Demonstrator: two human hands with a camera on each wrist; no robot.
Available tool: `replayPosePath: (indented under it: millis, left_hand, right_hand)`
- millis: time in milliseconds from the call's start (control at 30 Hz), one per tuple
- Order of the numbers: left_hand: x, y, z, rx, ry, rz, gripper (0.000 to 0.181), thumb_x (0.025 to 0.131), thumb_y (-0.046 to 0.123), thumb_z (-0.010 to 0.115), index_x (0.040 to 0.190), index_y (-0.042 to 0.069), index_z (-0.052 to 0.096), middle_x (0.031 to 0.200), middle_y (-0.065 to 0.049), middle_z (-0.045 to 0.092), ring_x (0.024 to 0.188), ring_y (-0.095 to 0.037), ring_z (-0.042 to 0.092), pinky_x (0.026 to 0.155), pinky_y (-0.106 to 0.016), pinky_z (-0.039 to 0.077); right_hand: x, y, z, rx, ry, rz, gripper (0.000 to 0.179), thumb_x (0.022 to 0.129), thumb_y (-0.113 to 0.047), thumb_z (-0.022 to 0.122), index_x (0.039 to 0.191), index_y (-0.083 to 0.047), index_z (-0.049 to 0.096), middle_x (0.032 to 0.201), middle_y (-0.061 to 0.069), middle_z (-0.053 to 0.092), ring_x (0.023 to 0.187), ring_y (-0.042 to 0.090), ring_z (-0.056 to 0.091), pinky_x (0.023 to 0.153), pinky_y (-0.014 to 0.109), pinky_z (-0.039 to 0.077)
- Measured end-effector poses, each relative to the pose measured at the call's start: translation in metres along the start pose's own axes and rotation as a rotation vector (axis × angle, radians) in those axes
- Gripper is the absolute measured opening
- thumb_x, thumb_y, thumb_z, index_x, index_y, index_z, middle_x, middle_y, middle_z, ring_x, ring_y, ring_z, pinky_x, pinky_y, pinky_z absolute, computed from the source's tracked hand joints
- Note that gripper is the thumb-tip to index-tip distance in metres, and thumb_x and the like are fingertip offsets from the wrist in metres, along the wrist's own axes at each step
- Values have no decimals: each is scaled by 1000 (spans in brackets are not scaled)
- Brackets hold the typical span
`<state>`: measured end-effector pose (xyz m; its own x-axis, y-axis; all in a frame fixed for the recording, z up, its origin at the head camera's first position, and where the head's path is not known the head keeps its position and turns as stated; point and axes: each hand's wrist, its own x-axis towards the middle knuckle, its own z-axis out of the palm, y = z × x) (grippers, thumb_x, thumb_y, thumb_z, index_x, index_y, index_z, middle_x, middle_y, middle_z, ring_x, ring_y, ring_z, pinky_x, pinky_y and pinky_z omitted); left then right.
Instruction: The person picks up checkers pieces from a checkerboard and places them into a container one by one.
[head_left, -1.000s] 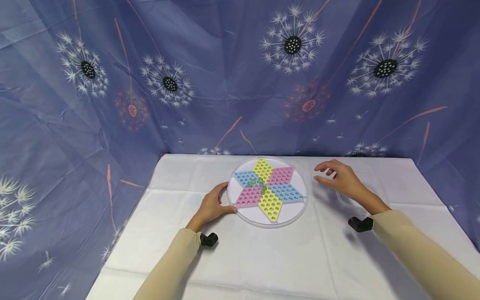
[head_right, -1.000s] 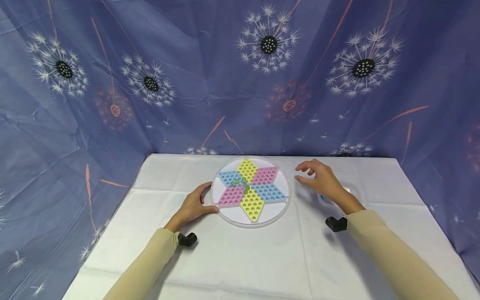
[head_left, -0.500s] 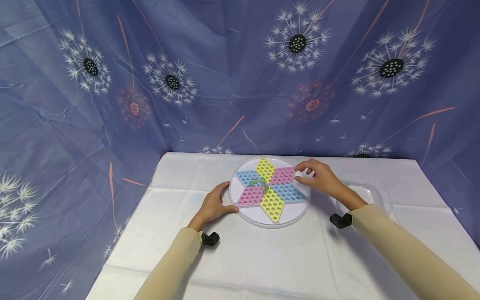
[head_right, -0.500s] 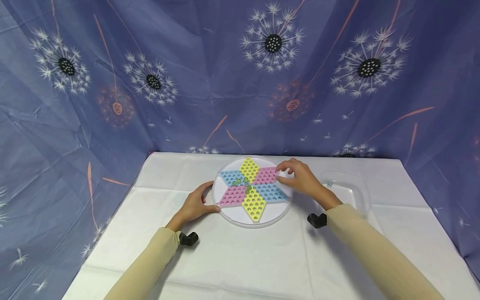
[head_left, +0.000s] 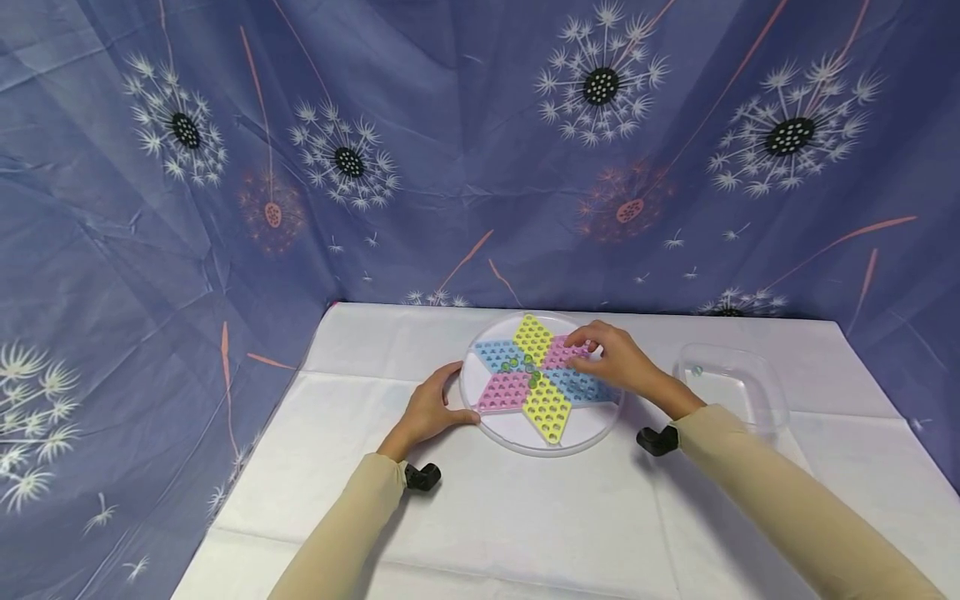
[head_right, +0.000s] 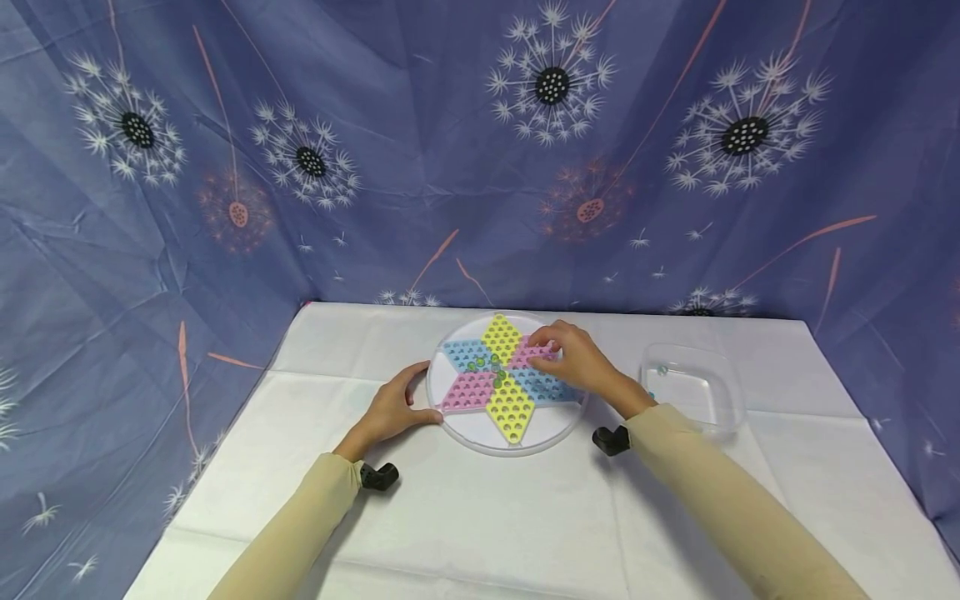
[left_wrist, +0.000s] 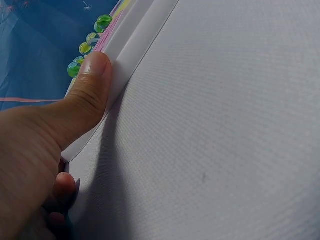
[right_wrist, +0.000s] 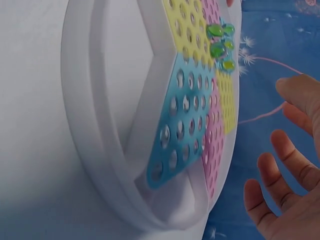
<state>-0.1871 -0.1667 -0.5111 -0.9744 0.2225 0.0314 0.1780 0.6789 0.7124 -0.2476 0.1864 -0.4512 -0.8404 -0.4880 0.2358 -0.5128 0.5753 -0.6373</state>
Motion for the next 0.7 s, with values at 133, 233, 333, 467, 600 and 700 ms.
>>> replayPosePath:
  millis: [133,233,333,467,600,700]
  left_hand:
    - [0,1,0,0,-2,-1,102,71,34,96,156,11,43,89,-7,55,73,-15,44,69,-31,39]
    - [0,0,0,-1,0,0,102,72,34,96,156,10,43,89,-6,55,72,-15,44,69,-31,39]
    - [0,0,1,-4,1,0,102,71,35,96,156,10,43,89,-6,54,72,-15,44,69,-31,39]
    - [1,0,1,-3,2,-2,103,71,36,96,156,11,43,88,-5,54,72,-14,44,68,-31,39]
    - [1,0,1,3,5,0,103,71,36,96,155,10,43,88,-5,54,72,-14,44,68,-30,39]
    - [1,0,0,4,6,2,103,71,36,96,155,10,44,88,-4,54,72,-14,45,68,-30,39]
  right_hand:
    - [3,-3,7,-2,-1,-18,30,87,-13,83,115,-6,74,110,13,69,90,30,60,76,43,51]
    - [5,-4,13,3,-10,-18,29,87,-12,83,114,-5,74,110,13,69,89,30,60,77,42,51]
    - [6,-4,20,14,-21,-13,27,87,-13,83,112,-5,75,110,11,69,90,30,61,79,45,52]
    - [8,-5,27,20,-19,-67,24,87,-11,82,109,-4,74,106,13,70,90,32,62,81,49,51]
    - [10,-8,32,9,-25,-119,24,87,-10,83,108,-3,74,101,13,71,87,32,63,80,48,49]
    - [11,-9,35,9,-56,-109,25,87,-11,83,110,-3,74,103,12,70,87,31,62,80,47,50]
